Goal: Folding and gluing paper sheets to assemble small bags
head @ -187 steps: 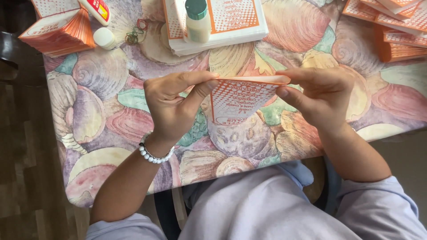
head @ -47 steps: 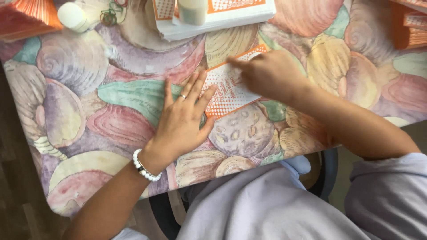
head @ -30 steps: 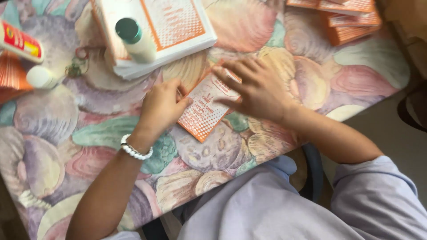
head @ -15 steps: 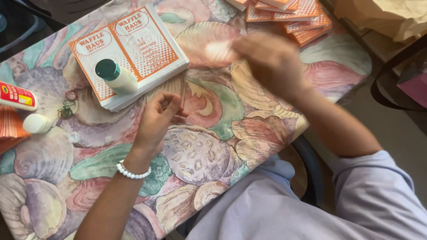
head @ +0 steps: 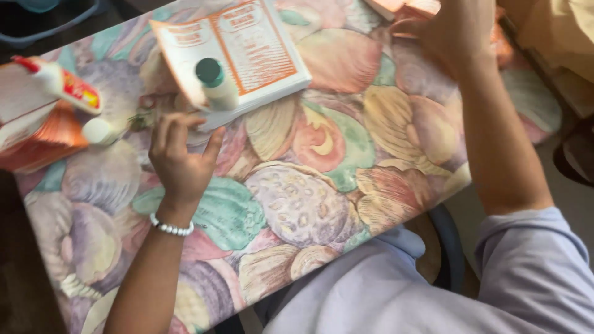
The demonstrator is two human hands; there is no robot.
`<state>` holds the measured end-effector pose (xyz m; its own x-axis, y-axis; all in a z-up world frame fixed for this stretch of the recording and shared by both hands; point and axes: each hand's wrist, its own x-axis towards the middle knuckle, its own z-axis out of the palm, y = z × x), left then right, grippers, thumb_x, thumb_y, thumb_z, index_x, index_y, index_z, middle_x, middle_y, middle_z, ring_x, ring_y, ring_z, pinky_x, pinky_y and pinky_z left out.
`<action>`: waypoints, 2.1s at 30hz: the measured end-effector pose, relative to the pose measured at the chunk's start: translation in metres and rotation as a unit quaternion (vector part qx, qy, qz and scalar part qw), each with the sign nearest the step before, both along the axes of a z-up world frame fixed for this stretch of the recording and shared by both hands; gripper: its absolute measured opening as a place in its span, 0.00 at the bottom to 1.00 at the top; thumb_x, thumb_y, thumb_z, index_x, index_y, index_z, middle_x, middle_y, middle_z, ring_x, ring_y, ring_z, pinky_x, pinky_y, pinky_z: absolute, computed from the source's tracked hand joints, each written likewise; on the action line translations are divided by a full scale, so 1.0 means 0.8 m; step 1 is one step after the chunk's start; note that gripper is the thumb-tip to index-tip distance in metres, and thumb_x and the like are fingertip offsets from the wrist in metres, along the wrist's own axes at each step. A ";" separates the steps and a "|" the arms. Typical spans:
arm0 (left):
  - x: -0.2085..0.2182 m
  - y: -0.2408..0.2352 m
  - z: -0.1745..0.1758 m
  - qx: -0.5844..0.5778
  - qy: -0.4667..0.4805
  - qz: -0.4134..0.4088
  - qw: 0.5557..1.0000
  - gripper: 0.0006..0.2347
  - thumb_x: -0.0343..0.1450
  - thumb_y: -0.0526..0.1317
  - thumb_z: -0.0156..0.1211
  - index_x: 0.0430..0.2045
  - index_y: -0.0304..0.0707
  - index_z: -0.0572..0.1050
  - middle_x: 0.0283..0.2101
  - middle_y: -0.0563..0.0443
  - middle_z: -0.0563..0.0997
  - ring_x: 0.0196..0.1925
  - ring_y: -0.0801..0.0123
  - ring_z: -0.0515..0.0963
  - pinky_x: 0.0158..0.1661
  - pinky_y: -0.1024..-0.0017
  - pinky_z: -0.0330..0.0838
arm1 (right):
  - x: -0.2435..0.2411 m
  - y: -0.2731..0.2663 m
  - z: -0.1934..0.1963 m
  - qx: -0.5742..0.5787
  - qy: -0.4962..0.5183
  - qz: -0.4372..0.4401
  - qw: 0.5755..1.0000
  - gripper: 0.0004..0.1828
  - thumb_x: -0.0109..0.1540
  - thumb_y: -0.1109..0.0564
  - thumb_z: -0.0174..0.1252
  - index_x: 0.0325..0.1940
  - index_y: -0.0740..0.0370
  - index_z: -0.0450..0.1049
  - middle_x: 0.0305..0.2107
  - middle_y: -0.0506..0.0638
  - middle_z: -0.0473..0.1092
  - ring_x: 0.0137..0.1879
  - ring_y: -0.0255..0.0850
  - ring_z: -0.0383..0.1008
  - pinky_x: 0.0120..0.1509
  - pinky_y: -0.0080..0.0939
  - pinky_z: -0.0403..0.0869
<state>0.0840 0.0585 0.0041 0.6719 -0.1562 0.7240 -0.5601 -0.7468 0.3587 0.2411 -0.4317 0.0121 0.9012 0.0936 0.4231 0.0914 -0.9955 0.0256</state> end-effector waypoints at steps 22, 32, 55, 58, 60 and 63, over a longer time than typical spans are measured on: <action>0.059 0.042 -0.038 0.033 0.080 0.021 0.996 0.06 0.68 0.39 0.74 0.33 0.40 0.86 0.41 0.47 0.87 0.48 0.58 0.82 0.49 0.58 0.75 | -0.081 0.358 -0.014 0.103 -0.144 0.472 0.864 0.30 0.66 0.49 0.76 0.62 0.64 0.69 0.54 0.57 0.71 0.57 0.50 0.74 0.57 0.47 0.78; 0.071 0.041 -0.045 0.003 0.042 0.043 0.998 0.07 0.72 0.41 0.69 0.35 0.38 0.78 0.41 0.49 0.83 0.44 0.64 0.82 0.43 0.70 0.76 | -0.069 0.375 -0.028 0.095 -0.057 0.473 0.874 0.07 0.70 0.60 0.59 0.40 0.61 0.81 0.35 0.49 0.80 0.44 0.45 0.78 0.33 0.44 0.77; 0.069 0.047 -0.039 -0.013 0.051 0.024 0.998 0.13 0.69 0.37 0.75 0.38 0.35 0.74 0.44 0.47 0.72 0.43 0.62 0.77 0.41 0.70 0.79 | -0.056 0.382 -0.060 0.234 -0.086 0.438 0.864 0.03 0.70 0.66 0.58 0.44 0.61 0.75 0.31 0.48 0.79 0.27 0.38 0.75 0.26 0.37 0.69; 0.067 0.048 -0.036 -0.018 0.049 0.009 0.999 0.06 0.71 0.35 0.72 0.33 0.35 0.80 0.45 0.47 0.73 0.45 0.60 0.77 0.39 0.66 0.79 | -0.065 0.382 -0.042 0.238 -0.067 0.478 0.843 0.08 0.66 0.71 0.56 0.39 0.63 0.76 0.37 0.54 0.78 0.34 0.44 0.77 0.30 0.40 0.73; 0.067 0.046 -0.036 -0.032 0.054 0.003 0.998 0.04 0.71 0.34 0.71 0.30 0.35 0.81 0.44 0.48 0.73 0.45 0.60 0.77 0.39 0.67 0.79 | -0.072 0.383 -0.032 0.231 -0.048 0.500 0.833 0.11 0.64 0.72 0.55 0.38 0.64 0.81 0.44 0.57 0.80 0.43 0.50 0.82 0.36 0.43 0.80; 0.068 0.042 -0.033 -0.101 0.065 -0.026 0.992 0.04 0.73 0.34 0.68 0.31 0.31 0.82 0.45 0.46 0.73 0.44 0.61 0.75 0.42 0.68 0.80 | -0.072 0.387 -0.035 0.188 -0.072 0.502 0.841 0.05 0.67 0.63 0.63 0.46 0.60 0.83 0.39 0.49 0.79 0.37 0.49 0.74 0.35 0.47 0.72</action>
<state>0.1386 0.0922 -0.0225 0.7562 -0.0531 0.6521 -0.5351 -0.6238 0.5697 0.1837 -0.1221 -0.0159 0.3845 0.6118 0.6912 0.9138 -0.3583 -0.1912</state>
